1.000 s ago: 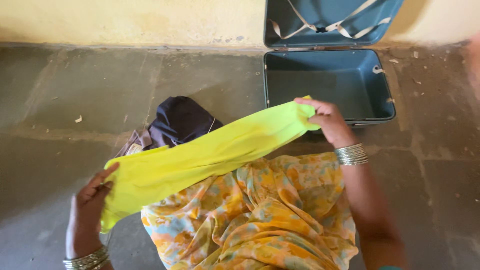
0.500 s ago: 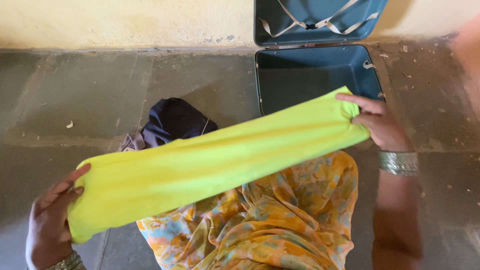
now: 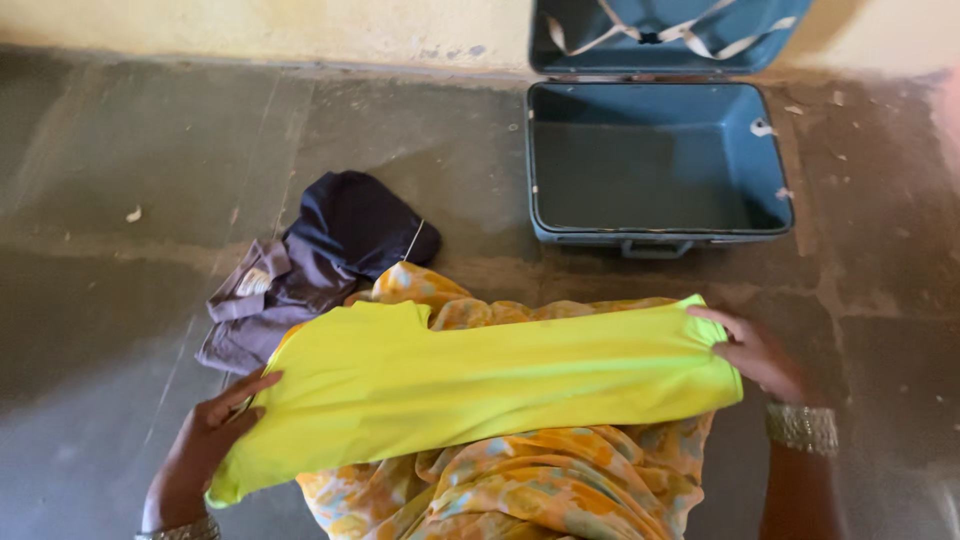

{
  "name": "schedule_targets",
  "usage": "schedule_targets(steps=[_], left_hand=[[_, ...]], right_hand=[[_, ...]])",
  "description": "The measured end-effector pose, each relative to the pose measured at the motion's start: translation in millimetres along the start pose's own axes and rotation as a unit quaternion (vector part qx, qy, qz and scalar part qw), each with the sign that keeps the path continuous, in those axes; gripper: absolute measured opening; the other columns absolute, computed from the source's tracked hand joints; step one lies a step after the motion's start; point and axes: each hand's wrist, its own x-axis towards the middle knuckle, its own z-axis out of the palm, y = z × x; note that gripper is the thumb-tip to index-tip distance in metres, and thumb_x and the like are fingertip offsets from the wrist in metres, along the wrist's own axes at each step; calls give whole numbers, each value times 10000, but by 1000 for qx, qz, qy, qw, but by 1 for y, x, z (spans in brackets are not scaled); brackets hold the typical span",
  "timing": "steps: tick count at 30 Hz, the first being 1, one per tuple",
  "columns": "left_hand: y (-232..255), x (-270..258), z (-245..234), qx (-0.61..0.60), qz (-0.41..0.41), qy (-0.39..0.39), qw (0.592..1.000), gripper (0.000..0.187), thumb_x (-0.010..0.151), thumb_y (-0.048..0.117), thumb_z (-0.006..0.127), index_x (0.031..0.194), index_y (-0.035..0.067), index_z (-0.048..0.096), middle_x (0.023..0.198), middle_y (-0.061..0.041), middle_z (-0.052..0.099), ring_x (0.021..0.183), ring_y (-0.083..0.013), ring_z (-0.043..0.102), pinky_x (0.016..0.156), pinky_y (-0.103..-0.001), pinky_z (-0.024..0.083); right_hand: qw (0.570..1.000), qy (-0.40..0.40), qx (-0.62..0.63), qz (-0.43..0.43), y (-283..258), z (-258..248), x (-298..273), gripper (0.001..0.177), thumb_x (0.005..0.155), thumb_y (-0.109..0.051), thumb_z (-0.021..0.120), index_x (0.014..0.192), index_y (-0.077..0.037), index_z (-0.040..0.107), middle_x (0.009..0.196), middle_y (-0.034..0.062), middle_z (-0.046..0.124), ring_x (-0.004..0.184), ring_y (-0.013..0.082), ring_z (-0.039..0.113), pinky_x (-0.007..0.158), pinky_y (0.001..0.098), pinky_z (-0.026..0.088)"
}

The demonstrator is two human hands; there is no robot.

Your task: The person folds a yellow cloth and places it into an open suitcase. Then the person picks up a dark garment, folds it, and places it into the suitcase.

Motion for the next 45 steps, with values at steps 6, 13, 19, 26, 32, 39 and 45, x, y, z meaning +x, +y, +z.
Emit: schedule_targets(steps=[6,13,19,26,32,39,45], left_hand=[[24,8,12,109,65,44,991,411,858,96,703,1268,69,686,1307,-111,677,1206,-195,616,1008,-330,494],[61,50,40,200,11,97,975,602,786,151,831,1352,144,625,1052,-96,743,984,-199,694,883,-376,557],[55,56,30,188,80,-23,979,521,756,74,805,1263,130,701,1235,-51,741,1120,-180,672,941,-363,535],[113,51,0,290,113,78,947,384,817,160,782,1197,202,744,1237,0,746,937,-140,730,784,-329,627],[176,55,-10,422,256,251,832,284,906,100,837,1179,165,793,1122,-76,714,952,-211,679,875,-361,551],[155,49,5,457,282,291,792,254,850,85,845,1085,160,784,1091,-40,727,906,-203,681,828,-342,559],[85,8,15,324,148,158,921,311,793,98,773,1100,145,755,1117,-42,750,858,-216,745,741,-359,596]], right_hand=[[992,101,4,-73,9,12,-10,520,895,-85,608,1411,-151,601,1066,24,741,570,92,523,516,269,472],[983,167,-64,-52,5,14,11,441,931,-126,783,1367,-69,738,991,284,642,740,200,494,659,341,438],[973,9,19,-231,-4,-1,6,492,859,-109,717,1349,-133,682,1210,68,758,938,76,685,814,263,561],[979,152,-133,-25,-81,-36,-39,483,996,-197,664,1468,-295,644,1267,12,795,630,443,528,616,485,484],[921,252,-154,-254,-132,-63,-45,434,934,-192,720,1366,-226,690,1242,71,736,896,125,672,757,280,531],[874,345,-169,-297,-135,-42,-24,229,996,-112,701,1222,-98,732,1104,73,755,792,158,706,660,270,552],[960,224,43,-164,-103,-8,-26,215,1067,-115,514,1238,-38,619,1127,135,734,870,193,762,682,298,601]])
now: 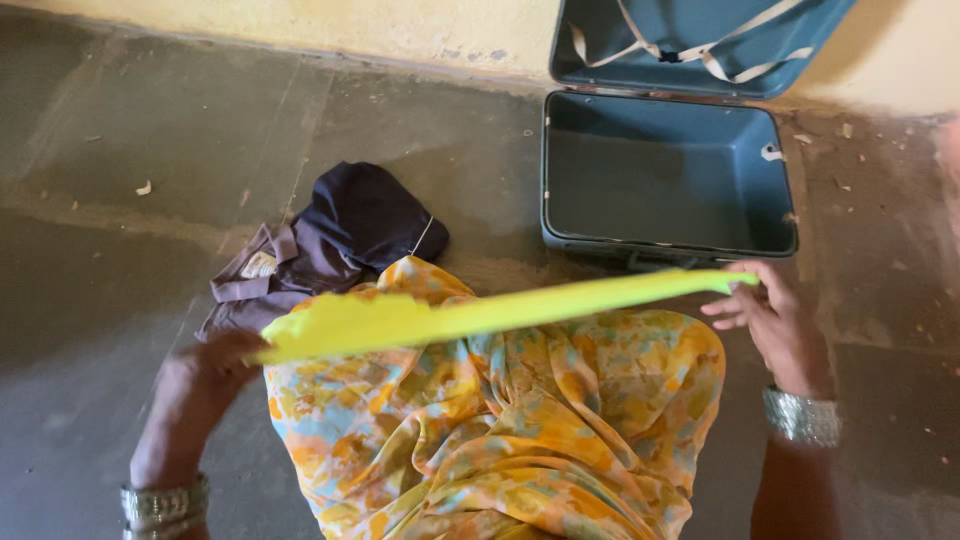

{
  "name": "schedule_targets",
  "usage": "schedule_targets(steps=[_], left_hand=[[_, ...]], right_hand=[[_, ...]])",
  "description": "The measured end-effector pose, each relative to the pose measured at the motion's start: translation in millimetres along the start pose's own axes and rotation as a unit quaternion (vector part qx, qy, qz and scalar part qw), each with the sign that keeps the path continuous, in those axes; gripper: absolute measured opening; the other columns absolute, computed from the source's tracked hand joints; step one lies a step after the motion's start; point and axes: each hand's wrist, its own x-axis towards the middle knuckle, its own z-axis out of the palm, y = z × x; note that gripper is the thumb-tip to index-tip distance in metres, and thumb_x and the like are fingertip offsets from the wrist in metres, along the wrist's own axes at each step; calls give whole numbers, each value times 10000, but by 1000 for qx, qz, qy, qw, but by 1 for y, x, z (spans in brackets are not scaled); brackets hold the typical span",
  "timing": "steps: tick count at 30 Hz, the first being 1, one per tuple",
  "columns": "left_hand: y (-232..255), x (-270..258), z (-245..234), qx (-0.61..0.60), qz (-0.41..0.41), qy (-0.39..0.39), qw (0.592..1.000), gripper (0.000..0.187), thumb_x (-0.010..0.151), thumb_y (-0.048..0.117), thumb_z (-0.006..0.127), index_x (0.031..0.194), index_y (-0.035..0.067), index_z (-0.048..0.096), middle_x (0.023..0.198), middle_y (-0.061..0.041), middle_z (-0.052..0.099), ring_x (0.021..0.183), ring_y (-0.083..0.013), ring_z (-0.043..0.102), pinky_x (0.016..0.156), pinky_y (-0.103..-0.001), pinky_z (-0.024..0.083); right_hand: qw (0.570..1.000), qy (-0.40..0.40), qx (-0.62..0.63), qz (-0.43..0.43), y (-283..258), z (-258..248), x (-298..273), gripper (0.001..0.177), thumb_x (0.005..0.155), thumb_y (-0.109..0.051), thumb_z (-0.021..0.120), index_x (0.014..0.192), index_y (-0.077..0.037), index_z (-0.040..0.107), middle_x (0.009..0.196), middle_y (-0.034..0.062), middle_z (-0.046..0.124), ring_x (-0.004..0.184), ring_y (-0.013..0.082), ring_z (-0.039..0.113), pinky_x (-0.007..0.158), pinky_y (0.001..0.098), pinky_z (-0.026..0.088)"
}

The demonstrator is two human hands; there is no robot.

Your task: The person folds a yellow cloth and places it into an open suitcase. Then the person picks up a dark garment, folds it, and places it into the suitcase.

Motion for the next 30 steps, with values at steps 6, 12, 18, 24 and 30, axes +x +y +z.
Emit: schedule_targets(steps=[6,12,18,24,30], left_hand=[[11,-46,18,164,45,-131,977,368,694,228,821,1057,203,765,1159,-20,702,1151,-242,634,978,-440,504],[91,-36,88,11,195,25,980,702,766,401,810,1340,74,571,1443,-202,505,1333,-396,449,1111,-519,384],[162,-37,167,75,196,-145,967,933,927,610,588,1526,-55,327,1556,-244,380,1494,-363,280,1216,-554,140],[167,-47,184,67,157,-183,968,702,944,572,590,1327,-9,499,1306,-239,604,1298,-371,525,1137,-536,288],[139,-69,188,43,167,-239,956,593,948,493,619,1280,11,527,1202,-226,631,1188,-374,568,1046,-523,354]], right_hand=[[983,-10,181,-33,9,6,-30,137,1003,-15,548,1096,16,643,1245,195,703,1101,238,728,904,336,582],[977,-14,140,-157,-43,19,-21,127,1011,14,579,1129,-7,623,1360,164,680,1207,256,667,973,352,583],[914,-46,-18,-402,-164,78,-5,124,998,5,638,1106,-40,594,1334,130,693,1160,225,715,917,321,618],[829,-173,-2,-531,-234,243,-46,355,862,62,610,1201,-41,582,1202,189,670,943,333,696,813,417,558],[663,-222,-160,-697,-227,356,-176,535,857,-155,670,1382,-86,593,1514,331,444,1057,399,708,714,381,597]])
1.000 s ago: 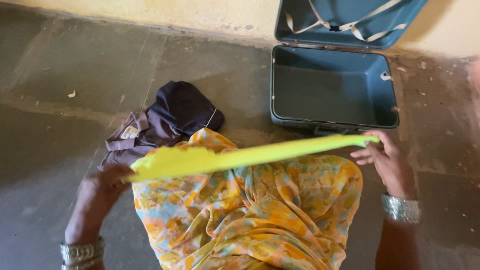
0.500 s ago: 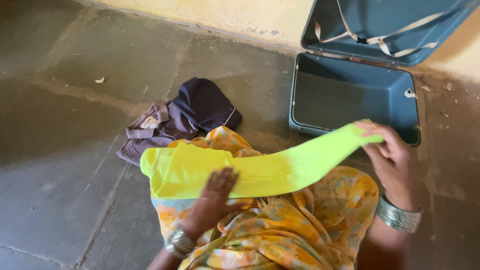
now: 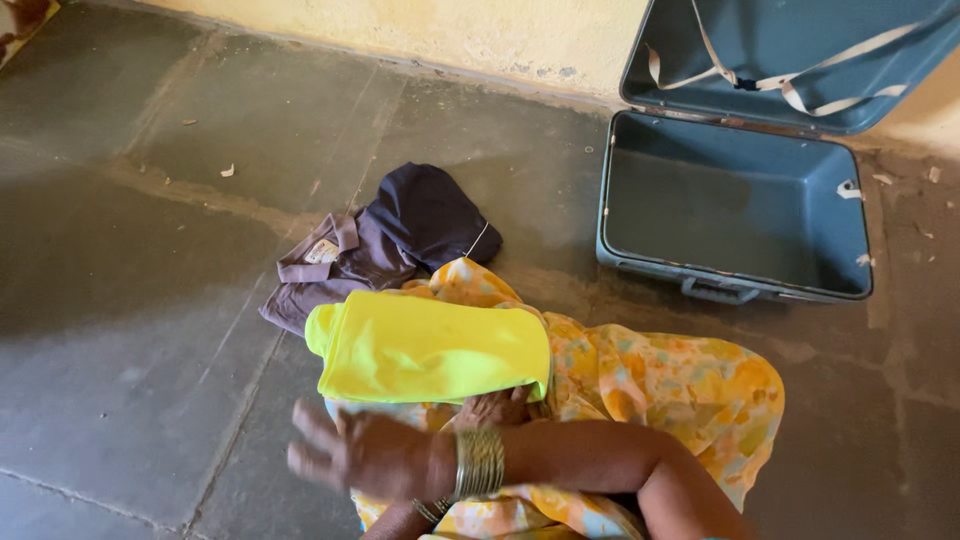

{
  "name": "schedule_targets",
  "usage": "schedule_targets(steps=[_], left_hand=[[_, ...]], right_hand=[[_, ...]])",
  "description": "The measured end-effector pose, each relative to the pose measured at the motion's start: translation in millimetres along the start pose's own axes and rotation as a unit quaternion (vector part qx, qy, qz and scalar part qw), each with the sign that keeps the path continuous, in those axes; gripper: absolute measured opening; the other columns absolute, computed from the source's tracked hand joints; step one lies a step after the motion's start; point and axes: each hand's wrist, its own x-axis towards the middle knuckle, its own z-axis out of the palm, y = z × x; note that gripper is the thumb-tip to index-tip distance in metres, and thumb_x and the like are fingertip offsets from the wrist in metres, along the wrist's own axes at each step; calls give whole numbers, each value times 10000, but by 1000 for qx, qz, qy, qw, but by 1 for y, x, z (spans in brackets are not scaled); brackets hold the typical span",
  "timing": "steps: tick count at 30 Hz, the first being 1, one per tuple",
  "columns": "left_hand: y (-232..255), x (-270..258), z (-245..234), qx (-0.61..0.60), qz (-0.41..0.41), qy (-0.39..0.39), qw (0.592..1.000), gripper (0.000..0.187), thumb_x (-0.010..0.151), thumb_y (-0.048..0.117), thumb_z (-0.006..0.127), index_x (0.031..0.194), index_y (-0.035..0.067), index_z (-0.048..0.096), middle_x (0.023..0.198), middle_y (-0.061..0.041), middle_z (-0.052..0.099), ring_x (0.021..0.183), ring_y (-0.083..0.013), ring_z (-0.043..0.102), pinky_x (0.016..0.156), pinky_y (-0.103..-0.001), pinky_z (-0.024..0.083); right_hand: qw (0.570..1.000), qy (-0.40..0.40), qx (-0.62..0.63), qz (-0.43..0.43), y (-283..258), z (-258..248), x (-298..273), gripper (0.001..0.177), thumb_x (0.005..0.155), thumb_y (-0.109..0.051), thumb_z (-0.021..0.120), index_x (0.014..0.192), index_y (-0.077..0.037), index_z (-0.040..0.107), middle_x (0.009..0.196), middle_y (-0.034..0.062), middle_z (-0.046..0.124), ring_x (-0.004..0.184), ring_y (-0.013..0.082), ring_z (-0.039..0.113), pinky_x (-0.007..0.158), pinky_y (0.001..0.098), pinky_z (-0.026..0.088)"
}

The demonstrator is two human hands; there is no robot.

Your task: The person folds a yellow cloth and places it into an open suitcase. Then the person picks up a dark garment, folds it, and places it into the suitcase.

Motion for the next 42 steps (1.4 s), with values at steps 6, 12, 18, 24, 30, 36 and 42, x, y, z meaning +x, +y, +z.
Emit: schedule_targets(steps=[6,12,18,24,30,36,42], left_hand=[[-6,-4,15,-38,8,18,999,484,952,414,648,1233,32,554,1097,-213,659,1077,-378,610,955,-509,421],[-2,7,9,-92,14,71,993,377,956,335,677,1186,52,582,992,-200,687,967,-382,653,864,-496,487],[11,8,-1,-151,-26,201,967,434,948,327,720,1189,6,556,948,-235,683,895,-413,658,779,-499,513],[25,-5,-22,-82,40,175,980,368,905,312,785,1062,20,625,886,-181,693,764,-364,686,695,-472,536],[-6,-27,-65,-96,21,379,920,177,833,172,808,902,70,680,863,-106,720,746,-311,673,648,-420,531],[-73,22,-91,150,48,273,949,367,846,178,651,1187,43,673,1173,-134,675,1097,-317,626,935,-554,444],[-36,33,-35,-372,119,-65,918,498,904,146,650,1393,78,590,1405,-103,620,1268,-264,589,1126,-460,422]], right_hand=[[978,-49,198,-38,-4,5,-40,479,890,-218,727,1299,-9,591,1474,292,494,1128,363,680,929,497,571],[955,97,227,164,86,-51,-116,545,750,66,634,1284,-45,632,1392,145,601,1226,375,643,1012,460,547],[924,0,139,356,110,-75,-178,776,648,178,560,1375,-97,565,1504,139,539,1290,365,590,903,407,572],[907,101,241,330,108,-37,-189,525,792,53,705,1292,-89,625,1525,182,514,1344,361,563,1024,410,531],[923,124,236,277,110,-49,-183,458,727,60,708,1170,-51,679,1388,166,620,1351,367,560,1095,432,477],[942,101,178,265,93,-102,-164,536,686,134,588,1183,-53,660,1243,161,690,1207,327,660,1012,411,549],[957,33,86,276,111,-163,-144,569,654,95,639,1200,-62,669,946,141,697,908,326,681,791,442,552]])
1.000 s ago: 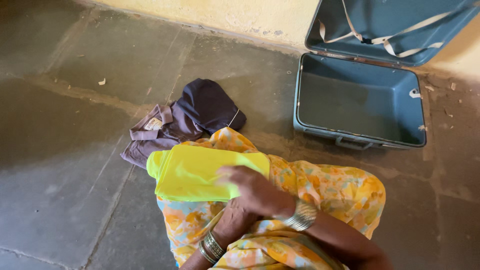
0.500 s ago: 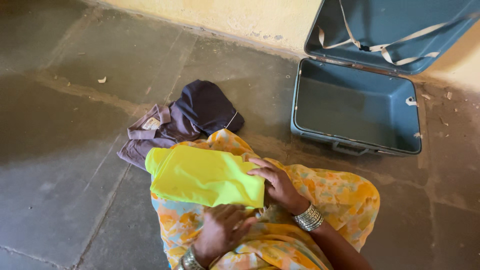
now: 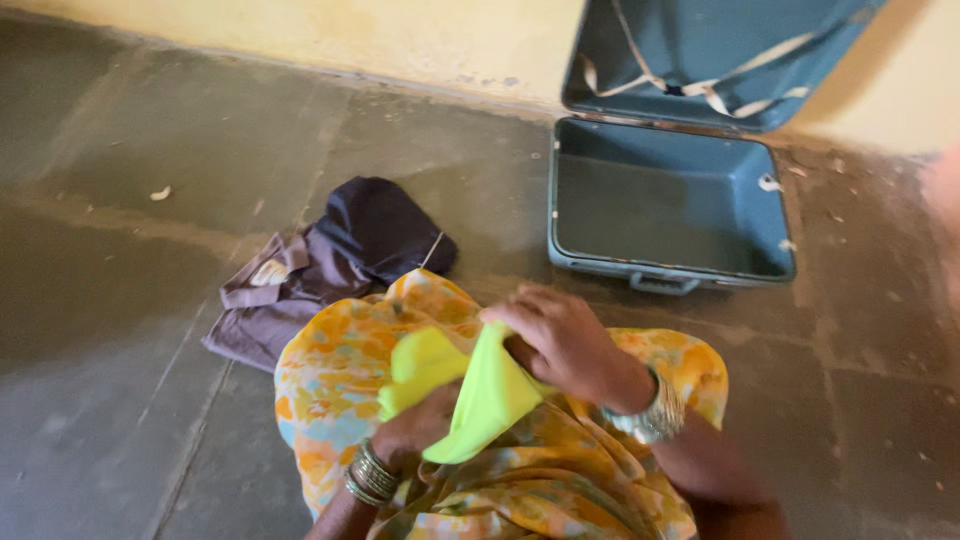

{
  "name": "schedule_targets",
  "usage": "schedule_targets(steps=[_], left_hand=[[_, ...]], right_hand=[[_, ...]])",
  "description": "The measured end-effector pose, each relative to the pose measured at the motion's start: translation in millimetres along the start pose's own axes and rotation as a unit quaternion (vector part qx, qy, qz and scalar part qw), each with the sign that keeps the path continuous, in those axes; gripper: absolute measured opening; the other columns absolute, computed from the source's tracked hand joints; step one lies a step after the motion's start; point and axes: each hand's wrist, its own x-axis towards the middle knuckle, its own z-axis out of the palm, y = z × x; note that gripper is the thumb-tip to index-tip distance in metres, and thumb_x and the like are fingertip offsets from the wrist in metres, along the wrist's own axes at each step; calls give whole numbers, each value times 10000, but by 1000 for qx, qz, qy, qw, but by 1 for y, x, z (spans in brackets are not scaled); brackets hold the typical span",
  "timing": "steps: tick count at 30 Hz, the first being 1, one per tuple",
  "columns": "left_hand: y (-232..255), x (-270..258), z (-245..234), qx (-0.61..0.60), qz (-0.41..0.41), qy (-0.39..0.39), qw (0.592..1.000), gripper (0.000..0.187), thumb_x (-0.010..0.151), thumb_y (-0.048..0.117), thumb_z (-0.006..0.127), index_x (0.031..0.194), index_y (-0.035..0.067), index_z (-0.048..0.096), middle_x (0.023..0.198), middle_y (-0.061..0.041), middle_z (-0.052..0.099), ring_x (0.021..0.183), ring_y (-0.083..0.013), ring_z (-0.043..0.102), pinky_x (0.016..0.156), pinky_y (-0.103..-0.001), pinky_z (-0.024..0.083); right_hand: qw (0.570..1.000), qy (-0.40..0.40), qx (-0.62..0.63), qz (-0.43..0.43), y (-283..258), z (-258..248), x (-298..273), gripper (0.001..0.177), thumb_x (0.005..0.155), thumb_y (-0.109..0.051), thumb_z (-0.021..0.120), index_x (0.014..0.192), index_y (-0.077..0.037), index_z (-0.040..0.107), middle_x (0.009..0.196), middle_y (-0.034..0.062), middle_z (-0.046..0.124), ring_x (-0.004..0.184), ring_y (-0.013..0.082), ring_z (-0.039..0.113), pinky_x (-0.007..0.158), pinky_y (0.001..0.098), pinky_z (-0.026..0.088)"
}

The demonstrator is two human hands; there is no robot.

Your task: The person folds a yellow cloth and places it into an open suitcase. Then the person picks up a dark garment, folds it, and places it into the suitcase.

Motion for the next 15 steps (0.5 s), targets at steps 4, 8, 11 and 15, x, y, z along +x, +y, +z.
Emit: schedule_targets(steps=[4,8,11,15], left_hand=[[6,12,21,-110,32,13,993,530,899,167,668,1410,74,563,1416,-105,609,1279,-262,582,1128,-454,425],[17,24,26,-142,64,45,987,566,895,189,687,1427,71,535,1428,-108,597,1290,-260,575,1129,-447,428],[22,28,29,-154,78,89,981,595,891,205,701,1440,68,515,1436,-110,589,1299,-259,570,1131,-442,430],[23,39,24,-156,95,152,971,636,886,226,719,1457,65,488,1448,-112,577,1310,-258,563,1132,-435,434]], right_hand=[[996,-27,-66,59,16,-18,38,352,802,-66,719,1150,-107,688,917,98,712,868,315,690,735,453,535],[986,48,-148,53,19,-23,40,322,863,-243,754,1119,-70,664,963,138,698,830,328,693,690,440,545],[992,41,-69,96,29,-34,17,277,940,-276,723,1147,-96,684,1067,95,733,779,283,709,685,397,554],[987,106,10,122,38,-36,-16,236,974,-270,712,1117,-83,699,1097,66,730,926,227,741,757,347,586]])
